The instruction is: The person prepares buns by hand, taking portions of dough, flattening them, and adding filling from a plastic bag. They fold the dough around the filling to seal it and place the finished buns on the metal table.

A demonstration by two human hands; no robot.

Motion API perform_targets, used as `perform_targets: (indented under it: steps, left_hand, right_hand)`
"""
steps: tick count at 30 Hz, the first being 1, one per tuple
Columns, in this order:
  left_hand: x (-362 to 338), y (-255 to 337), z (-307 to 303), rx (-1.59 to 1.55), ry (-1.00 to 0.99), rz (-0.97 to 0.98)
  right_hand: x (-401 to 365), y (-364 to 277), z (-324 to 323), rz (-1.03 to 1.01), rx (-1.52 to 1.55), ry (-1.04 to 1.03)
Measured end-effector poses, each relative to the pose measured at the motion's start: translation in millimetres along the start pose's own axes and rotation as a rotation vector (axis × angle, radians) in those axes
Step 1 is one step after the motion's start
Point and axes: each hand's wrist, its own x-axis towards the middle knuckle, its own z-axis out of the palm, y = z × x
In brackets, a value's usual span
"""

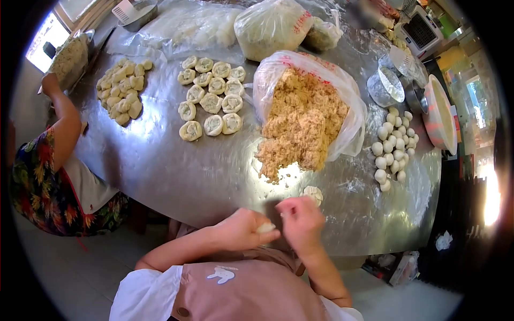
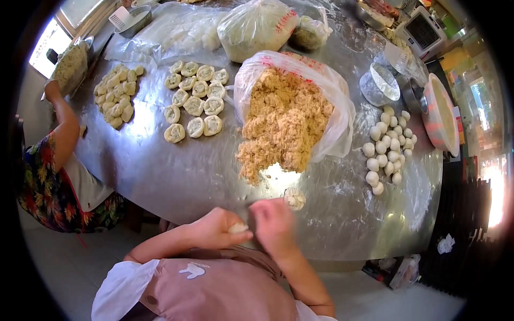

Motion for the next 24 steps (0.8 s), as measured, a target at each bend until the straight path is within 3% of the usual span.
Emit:
perform_targets:
  steps: [1,3,6,7,10,11,14,18,20,21,22,24]
  left_hand:
    - [-3,2,-1,-0.028,-0.069,0.017]
    - [-7,10,-5,-0.094,-0.132,-0.029]
    - [8,5,0,-0.557,0.095,0.118]
    - [11,8,-2,-0.653,0.144,0.145]
    - [26,-12,-7,-0.795,0.008,0.083]
    - [24,-14,-7,-0.832,-0.001,0.088]
    - [26,-25,-7,-1.043,-0.036,0.175]
    - [27,-7,-15,-1.191,0.194,0.105]
    - [31,7,-14,-1.257,0.392,0.106]
    - [39,-17,-12,-1.258,0.338,0.245]
    - [37,-11,-11,-1.228,0.398,0.25]
    - [35,7,-6,-1.17,0.507,0.254]
  right_hand:
    - [2,16,-5,-0.001,-0.141,0.089]
    - [6,39,-24,0.2,-0.17,0.229]
    - [1,50,-31,0.088,-0.335,0.282]
    - [-8,54,-28,0.166,-0.315,0.14]
    - [-18,72,-8,0.019,-0.405,0.015]
    - [-22,73,-10,0.099,-0.343,-0.061]
    - [-15,64,-26,0.007,-0.581,-0.014]
    - [1,14,-26,0.104,-0.1,0.081]
    - [6,-5,-13,-0.022,0.029,-0.046]
    - [11,-15,-2,-0.084,0.161,-0.092]
    - [16,-24,9,-0.147,0.292,-0.139]
    - [9,-39,31,-0.004,0.323,-0.095]
